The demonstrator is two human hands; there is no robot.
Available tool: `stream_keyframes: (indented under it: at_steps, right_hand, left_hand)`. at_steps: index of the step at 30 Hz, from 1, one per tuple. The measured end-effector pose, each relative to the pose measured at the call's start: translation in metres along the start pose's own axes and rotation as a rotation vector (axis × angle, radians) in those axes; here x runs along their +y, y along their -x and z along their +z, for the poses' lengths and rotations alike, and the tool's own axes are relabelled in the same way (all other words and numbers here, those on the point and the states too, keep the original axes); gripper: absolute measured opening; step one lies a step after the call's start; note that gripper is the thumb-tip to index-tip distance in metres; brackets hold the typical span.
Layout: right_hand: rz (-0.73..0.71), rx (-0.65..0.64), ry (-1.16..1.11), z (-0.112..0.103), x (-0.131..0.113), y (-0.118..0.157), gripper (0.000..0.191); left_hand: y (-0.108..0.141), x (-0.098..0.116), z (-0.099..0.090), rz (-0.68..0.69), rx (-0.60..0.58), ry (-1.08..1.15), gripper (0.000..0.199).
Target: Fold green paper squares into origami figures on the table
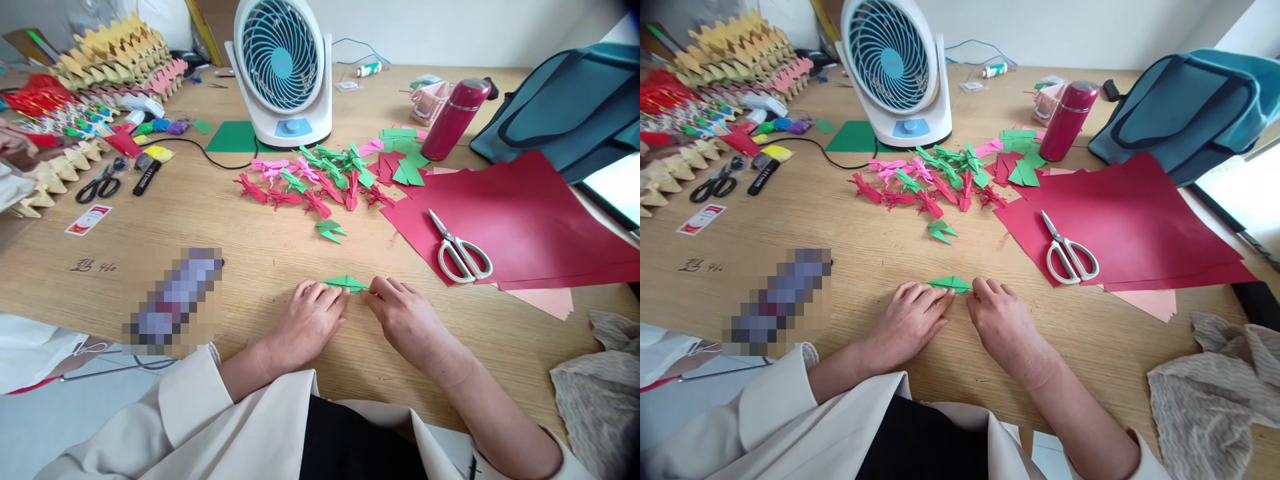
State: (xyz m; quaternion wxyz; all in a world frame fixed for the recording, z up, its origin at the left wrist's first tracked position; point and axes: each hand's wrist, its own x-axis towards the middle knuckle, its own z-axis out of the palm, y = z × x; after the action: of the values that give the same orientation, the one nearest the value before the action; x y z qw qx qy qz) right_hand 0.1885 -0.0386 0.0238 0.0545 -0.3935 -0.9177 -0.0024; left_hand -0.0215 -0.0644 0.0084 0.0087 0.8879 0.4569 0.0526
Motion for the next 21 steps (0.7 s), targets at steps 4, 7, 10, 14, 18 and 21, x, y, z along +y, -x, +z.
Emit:
stream_keyframes:
  at_steps: [4,7,10,14,18,21]
  right_hand:
    - [0.009,0.025,-0.021,0.001,0.002,0.001,0.020]
    - [0.026,0.068,-0.085,0.004,0.008,0.000,0.024]
    - [0.102,0.117,-0.183,0.009,0.012,-0.002,0.024]
    - [0.153,0.154,-0.366,0.015,0.010,-0.006,0.024]
    - [0.153,0.163,-0.493,0.019,0.006,-0.008,0.026]
    - [0.153,0.168,-0.532,0.020,0.007,-0.009,0.025]
  left_hand:
    - [0.004,0.003,0.002,-0.023,0.000,-0.010,0.043]
    - [0.006,0.002,0.005,-0.027,0.009,-0.002,0.045]
    - [0.006,-0.002,0.006,-0.010,0.020,0.004,0.046]
    - [0.002,-0.011,0.004,0.065,0.041,0.014,0.043]
    - [-0.003,-0.017,0.003,0.088,0.065,0.051,0.039]
    - [-0.005,-0.016,0.004,0.086,0.100,0.109,0.034]
